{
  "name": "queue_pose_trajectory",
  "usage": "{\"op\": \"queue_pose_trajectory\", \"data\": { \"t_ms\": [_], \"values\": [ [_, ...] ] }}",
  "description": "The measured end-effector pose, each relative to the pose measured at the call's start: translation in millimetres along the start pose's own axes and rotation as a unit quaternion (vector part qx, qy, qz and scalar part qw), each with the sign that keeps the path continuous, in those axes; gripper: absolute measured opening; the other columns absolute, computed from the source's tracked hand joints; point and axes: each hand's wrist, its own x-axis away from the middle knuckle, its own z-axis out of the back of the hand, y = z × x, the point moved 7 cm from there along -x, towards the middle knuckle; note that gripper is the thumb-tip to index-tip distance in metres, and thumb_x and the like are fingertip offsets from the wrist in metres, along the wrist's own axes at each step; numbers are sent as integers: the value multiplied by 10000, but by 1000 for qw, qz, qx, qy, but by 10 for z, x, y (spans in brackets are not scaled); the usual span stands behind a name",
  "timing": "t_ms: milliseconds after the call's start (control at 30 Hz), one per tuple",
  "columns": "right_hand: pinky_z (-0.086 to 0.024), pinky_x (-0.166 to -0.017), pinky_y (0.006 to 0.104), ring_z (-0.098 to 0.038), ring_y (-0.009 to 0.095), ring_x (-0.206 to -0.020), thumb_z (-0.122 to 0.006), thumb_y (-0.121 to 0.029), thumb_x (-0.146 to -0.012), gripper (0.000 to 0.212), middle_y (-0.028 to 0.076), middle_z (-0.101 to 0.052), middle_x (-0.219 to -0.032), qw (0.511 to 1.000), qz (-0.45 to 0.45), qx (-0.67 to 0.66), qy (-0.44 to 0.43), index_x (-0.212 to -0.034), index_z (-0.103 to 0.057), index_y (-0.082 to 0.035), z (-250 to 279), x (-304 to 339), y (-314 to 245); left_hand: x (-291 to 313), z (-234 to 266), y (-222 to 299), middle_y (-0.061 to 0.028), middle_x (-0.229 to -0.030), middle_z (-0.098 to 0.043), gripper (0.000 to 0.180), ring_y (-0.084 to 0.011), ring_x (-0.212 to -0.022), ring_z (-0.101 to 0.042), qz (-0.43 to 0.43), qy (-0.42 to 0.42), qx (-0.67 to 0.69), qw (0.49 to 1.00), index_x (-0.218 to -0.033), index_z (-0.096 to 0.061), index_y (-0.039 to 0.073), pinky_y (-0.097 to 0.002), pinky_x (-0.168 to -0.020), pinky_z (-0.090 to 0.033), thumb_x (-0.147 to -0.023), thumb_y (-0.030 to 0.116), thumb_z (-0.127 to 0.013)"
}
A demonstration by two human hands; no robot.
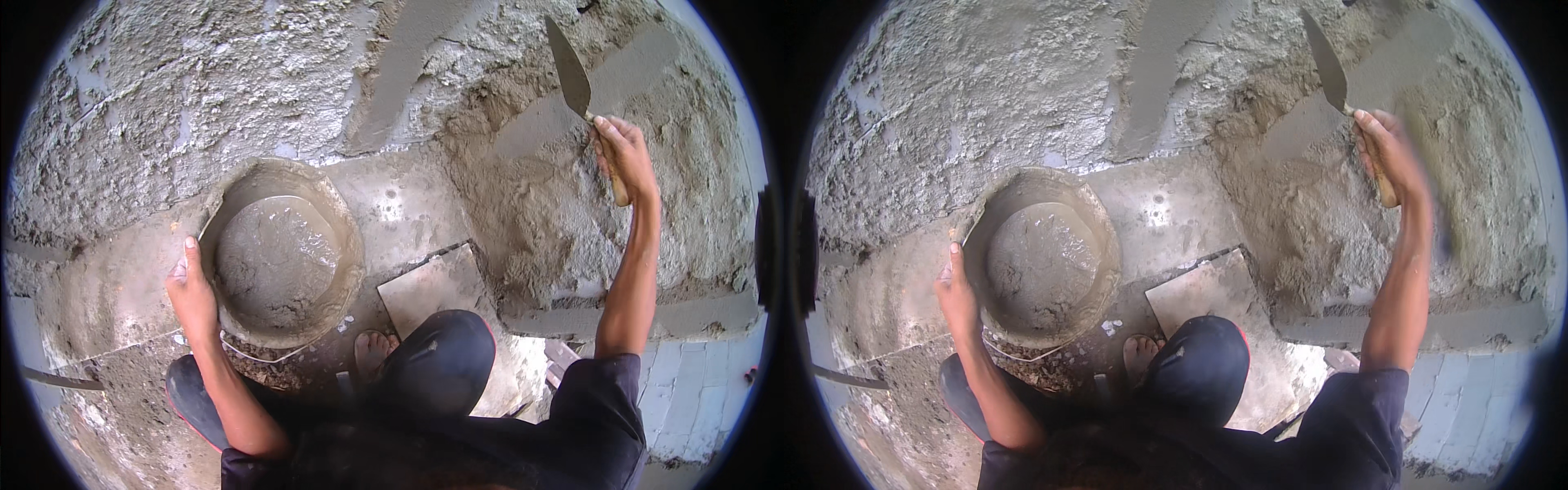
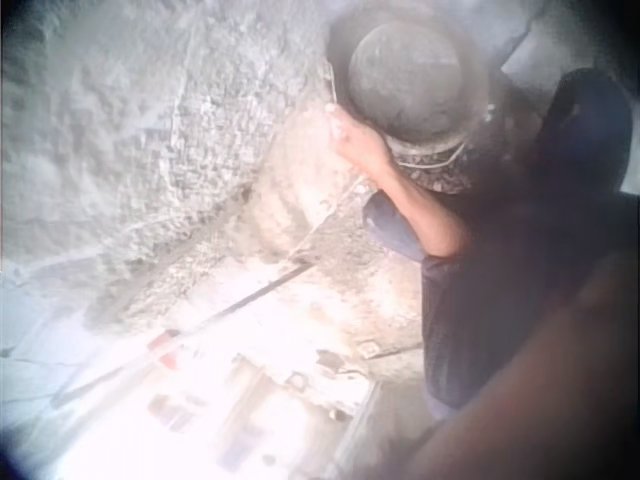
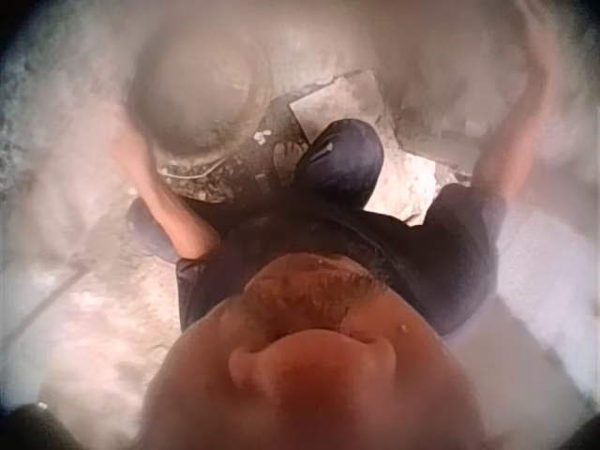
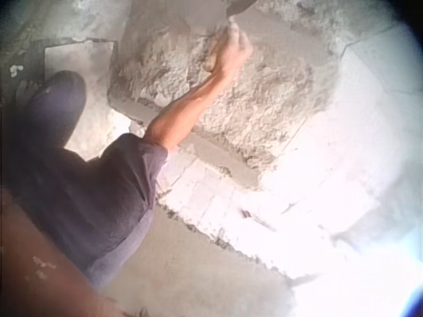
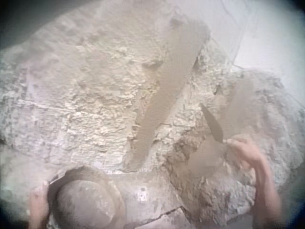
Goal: The person applies mortar to a wall and concrete surface using a trowel, scooping the mixture from a bucket and smoothing it over the masonry.
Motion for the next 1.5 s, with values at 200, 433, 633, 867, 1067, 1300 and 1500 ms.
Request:
{"op": "queue_pose_trajectory", "data": {
  "t_ms": [200, 433, 633, 867, 1067, 1300, 1500],
  "values": [
    [-348, -424, 247, -445, 71, -502, -594, -227, -983, 217, -15, -532, -663, 996, -53, 70, -1, -912, -647, -28, -728, 255, 65, -99, 75, -4, 5, -731, -548, 494, -103, -703, -436, -4, -4, -3, 1000, -821, -644, -47, -302, -641, -398, -1017, 399, -559],
    [-359, -426, 305, -456, 101, -489, -610, -238, -975, 279, 13, -535, -617, 987, -142, 44, 55, -827, -637, -4, -452, -96, 455, -97, 38, -99, 15, -711, -512, 491, -105, -691, -409, -14, -17, 1, 1000, -789, -615, -32, -304, -620, -379, -1013, 402, -566],
    [-429, -461, 334, -553, 136, -543, -600, -327, -976, 365, 76, -595, -632, 960, -91, 239, 111, -866, -655, 17, 22, -178, 176, -85, 76, -59, 11, -717, -511, 492, -108, -700, -409, -5, -13, 6, 1000, -783, -599, -29, -302, -633, -388, -1013, 405, -567],
    [-539, -647, 419, -704, 306, -705, -667, -333, -915, 357, 204, -708, -796, 840, 41, 476, 257, -1029, -701, 4, -319, 433, -314, -9, 10, 22, 7, -737, -525, 494, -111, -724, -413, -21, -18, -19, 999, -814, -614, -45, -302, -671, -408, -1015, 404, -564],
    [-508, -626, 344, -636, 180, -664, -741, -297, -867, 319, 93, -678, -742, 985, 110, 110, -68, -976, -707, 1, -1249, 922, -311, -58, 129, -82, -8, -752, -556, 501, -117, -732, -440, -45, 11, -9, 999, -869, -643, -72, -306, -689, -418, -1019, 397, -555],
    [-362, -426, 237, -477, 73, -484, -691, -242, -922, 254, -13, -555, -609, 972, -124, -102, -169, -892, -706, 10, -1495, 376, 899, 30, -12, -75, 3, -733, -540, 503, -109, -713, -431, 0, -22, -43, 999, -851, -644, -71, -312, -643, -398, -1020, 394, -554],
    [-442, -535, 333, -522, 134, -563, -641, -240, -921, 234, 22, -559, -615, 989, 63, 50, -121, -894, -700, -16, -1434, 641, 13, 87, 10, 70, 28, -686, -495, 482, -98, -664, -402, -55, 6, -44, 997, -835, -639, -70, -318, -571, -346, -1026, 363, -548]
  ]
}}
